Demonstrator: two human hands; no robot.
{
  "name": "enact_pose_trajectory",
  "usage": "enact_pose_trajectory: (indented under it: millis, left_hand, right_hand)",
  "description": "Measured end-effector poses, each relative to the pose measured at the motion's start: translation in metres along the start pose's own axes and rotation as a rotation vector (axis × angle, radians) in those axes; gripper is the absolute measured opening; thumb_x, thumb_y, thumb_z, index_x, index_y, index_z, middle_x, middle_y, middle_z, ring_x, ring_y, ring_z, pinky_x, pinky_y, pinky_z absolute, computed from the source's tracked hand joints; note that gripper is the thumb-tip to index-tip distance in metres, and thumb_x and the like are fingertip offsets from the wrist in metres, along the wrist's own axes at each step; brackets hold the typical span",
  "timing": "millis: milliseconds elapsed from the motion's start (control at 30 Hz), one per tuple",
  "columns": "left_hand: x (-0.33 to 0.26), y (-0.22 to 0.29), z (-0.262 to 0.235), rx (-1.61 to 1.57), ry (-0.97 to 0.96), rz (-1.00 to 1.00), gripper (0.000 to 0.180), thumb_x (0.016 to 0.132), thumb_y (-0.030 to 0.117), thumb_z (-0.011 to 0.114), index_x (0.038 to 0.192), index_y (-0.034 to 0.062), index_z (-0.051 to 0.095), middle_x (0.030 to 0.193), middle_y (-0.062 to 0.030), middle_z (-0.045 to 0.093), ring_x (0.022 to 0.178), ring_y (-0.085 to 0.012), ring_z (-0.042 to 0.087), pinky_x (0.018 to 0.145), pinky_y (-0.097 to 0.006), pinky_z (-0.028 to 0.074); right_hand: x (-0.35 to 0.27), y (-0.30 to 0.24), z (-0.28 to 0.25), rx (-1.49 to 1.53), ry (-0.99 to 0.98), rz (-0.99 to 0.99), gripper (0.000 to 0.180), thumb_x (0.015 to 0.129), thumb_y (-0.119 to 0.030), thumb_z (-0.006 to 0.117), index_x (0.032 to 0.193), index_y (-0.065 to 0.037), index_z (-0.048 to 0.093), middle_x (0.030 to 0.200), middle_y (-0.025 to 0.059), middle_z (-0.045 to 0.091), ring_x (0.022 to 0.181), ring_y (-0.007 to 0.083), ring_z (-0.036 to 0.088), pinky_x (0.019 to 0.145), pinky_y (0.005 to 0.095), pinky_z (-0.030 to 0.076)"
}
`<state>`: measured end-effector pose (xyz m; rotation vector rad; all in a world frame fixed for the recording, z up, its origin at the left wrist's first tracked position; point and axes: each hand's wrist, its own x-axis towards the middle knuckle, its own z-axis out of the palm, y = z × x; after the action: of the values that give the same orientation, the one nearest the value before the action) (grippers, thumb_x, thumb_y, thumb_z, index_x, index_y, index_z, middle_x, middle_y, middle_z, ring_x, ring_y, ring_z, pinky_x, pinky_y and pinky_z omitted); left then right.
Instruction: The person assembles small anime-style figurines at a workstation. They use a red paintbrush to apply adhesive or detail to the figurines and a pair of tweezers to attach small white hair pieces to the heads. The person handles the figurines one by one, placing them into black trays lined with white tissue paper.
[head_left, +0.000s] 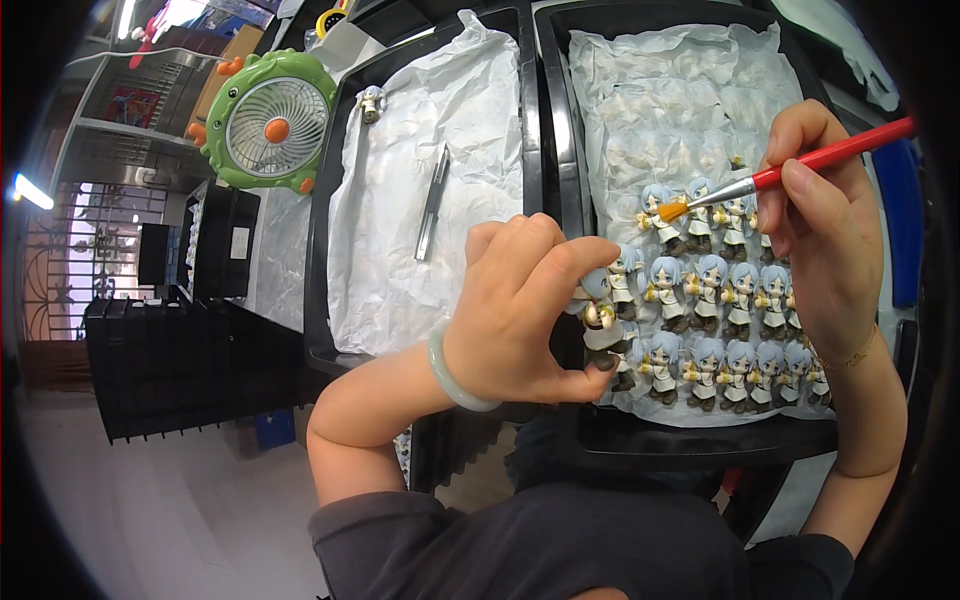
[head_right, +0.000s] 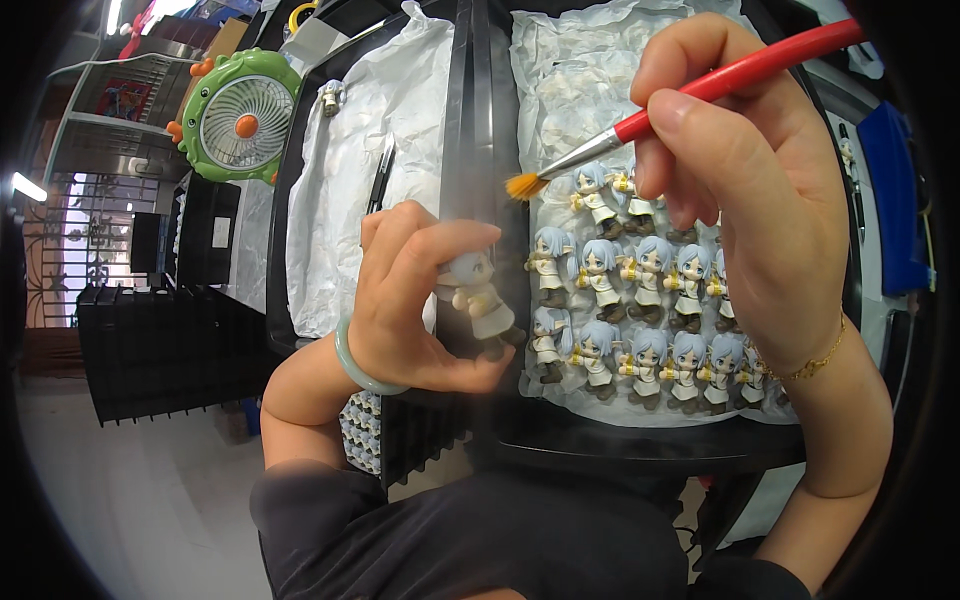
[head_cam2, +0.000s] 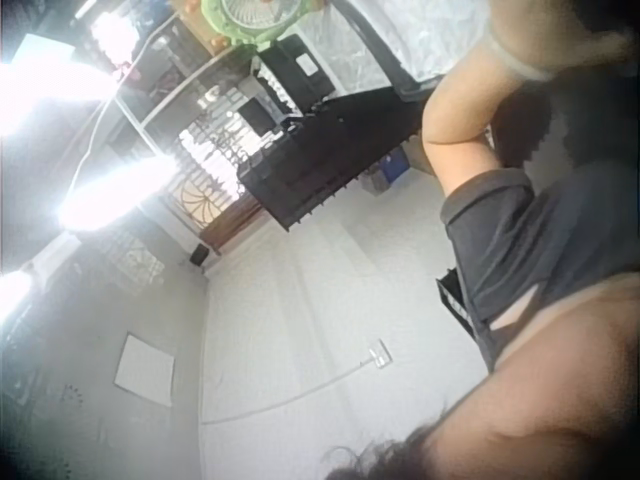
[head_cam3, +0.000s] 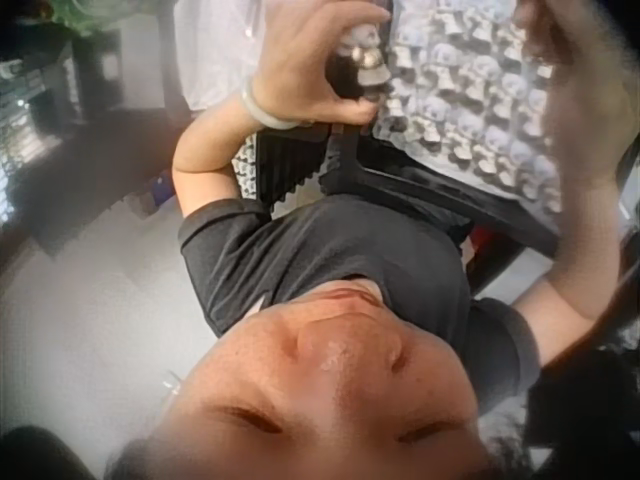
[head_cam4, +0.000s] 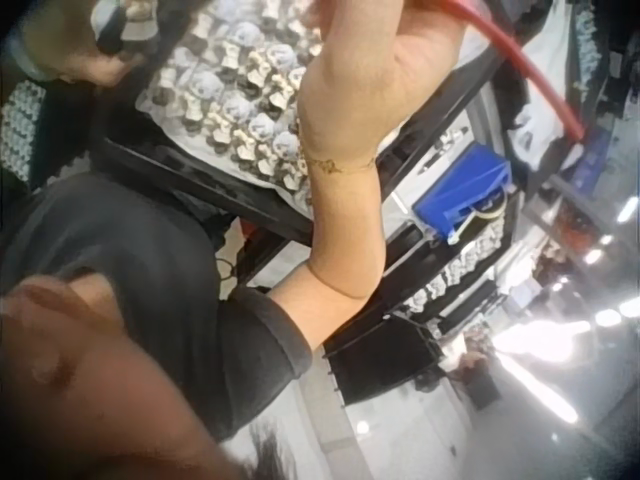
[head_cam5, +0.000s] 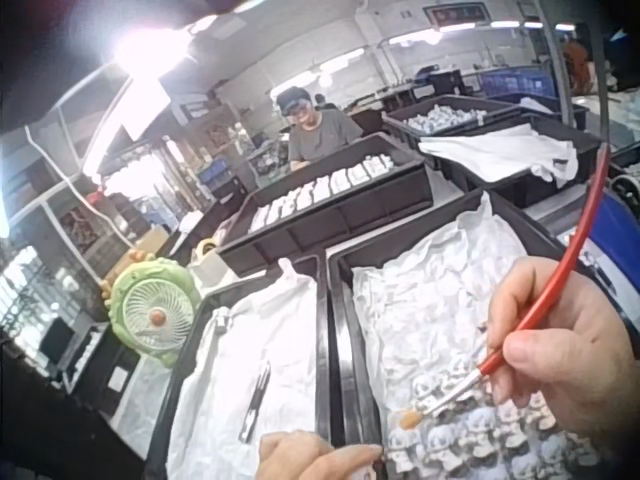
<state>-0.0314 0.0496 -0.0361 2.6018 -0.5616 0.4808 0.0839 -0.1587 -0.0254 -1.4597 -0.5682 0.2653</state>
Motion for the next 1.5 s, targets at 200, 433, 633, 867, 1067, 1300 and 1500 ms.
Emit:
enact_pose_trajectory:
  millis: [200,433,633,867,1067,1300,1500]
  left_hand:
    - [0.002,0.000,-0.001,-0.001,-0.022,0.005,0.063,0.045,0.038,0.072,0.096,0.0046,0.055,0.070,-0.0029,0.041,0.063,-0.0190,0.041,0.064,-0.030,0.025]
    - [0.001,0.000,-0.004,-0.030,-0.095,-0.025,0.063,0.047,0.038,0.072,0.097,0.0043,0.055,0.073,-0.0038,0.046,0.066,-0.0199,0.045,0.067,-0.030,0.028]
    - [0.004,-0.028,-0.006,-0.817,-0.219,-0.494,0.068,0.064,0.041,0.068,0.114,0.0020,0.046,0.098,-0.0063,0.054,0.092,-0.0172,0.053,0.086,-0.031,0.039]
    - [0.011,-0.224,-0.054,-0.097,0.155,-0.622,0.063,0.061,0.014,0.076,0.113,0.0052,0.041,0.094,-0.0095,0.055,0.080,-0.0197,0.057,0.072,-0.032,0.048]
    - [0.012,-0.311,-0.058,0.543,0.052,-0.589,0.072,0.056,0.019,0.078,0.118,0.0111,0.043,0.108,-0.0097,0.053,0.101,-0.0282,0.049,0.089,-0.037,0.039]
    - [0.027,-0.319,-0.053,0.711,-0.363,-0.673,0.072,0.063,0.014,0.073,0.126,0.0228,0.041,0.115,-0.0032,0.054,0.113,-0.0240,0.043,0.094,-0.042,0.031]
    - [0.027,-0.317,-0.048,0.932,-0.428,-0.503,0.072,0.066,0.010,0.068,0.130,0.0153,0.035,0.119,-0.0051,0.049,0.115,-0.0241,0.041,0.095,-0.043,0.030]
  right_hand:
    - [-0.001,-0.004,0.006,-0.033,-0.024,-0.036,0.016,0.083,-0.022,0.045,0.088,-0.007,0.045,0.060,-0.0037,0.045,0.052,0.0007,0.037,0.046,0.0135,0.029]
    - [-0.001,-0.004,0.007,-0.026,-0.023,-0.025,0.016,0.083,-0.022,0.045,0.088,-0.007,0.045,0.060,-0.0035,0.045,0.052,0.0008,0.037,0.046,0.0138,0.029]
    - [0.003,-0.001,0.002,0.004,0.006,-0.040,0.016,0.083,-0.022,0.046,0.088,-0.007,0.045,0.060,-0.0032,0.045,0.051,0.0010,0.037,0.046,0.0140,0.029]
    - [0.006,-0.002,0.005,0.032,0.007,-0.009,0.017,0.083,-0.022,0.048,0.087,-0.005,0.046,0.062,-0.0019,0.047,0.052,0.0009,0.040,0.047,0.0139,0.030]
    - [0.004,-0.008,0.003,0.075,-0.045,0.029,0.010,0.079,-0.012,0.048,0.083,-0.003,0.048,0.071,-0.0001,0.048,0.059,0.0025,0.047,0.051,0.0163,0.035]
    - [0.008,-0.003,0.005,0.055,-0.012,0.055,0.012,0.080,-0.015,0.049,0.083,-0.004,0.046,0.069,-0.0005,0.048,0.058,0.0024,0.046,0.052,0.0165,0.035]
    - [0.006,0.001,0.005,0.031,0.042,-0.023,0.018,0.082,-0.023,0.048,0.085,-0.006,0.044,0.064,-0.0016,0.047,0.054,0.0011,0.044,0.048,0.0142,0.033]
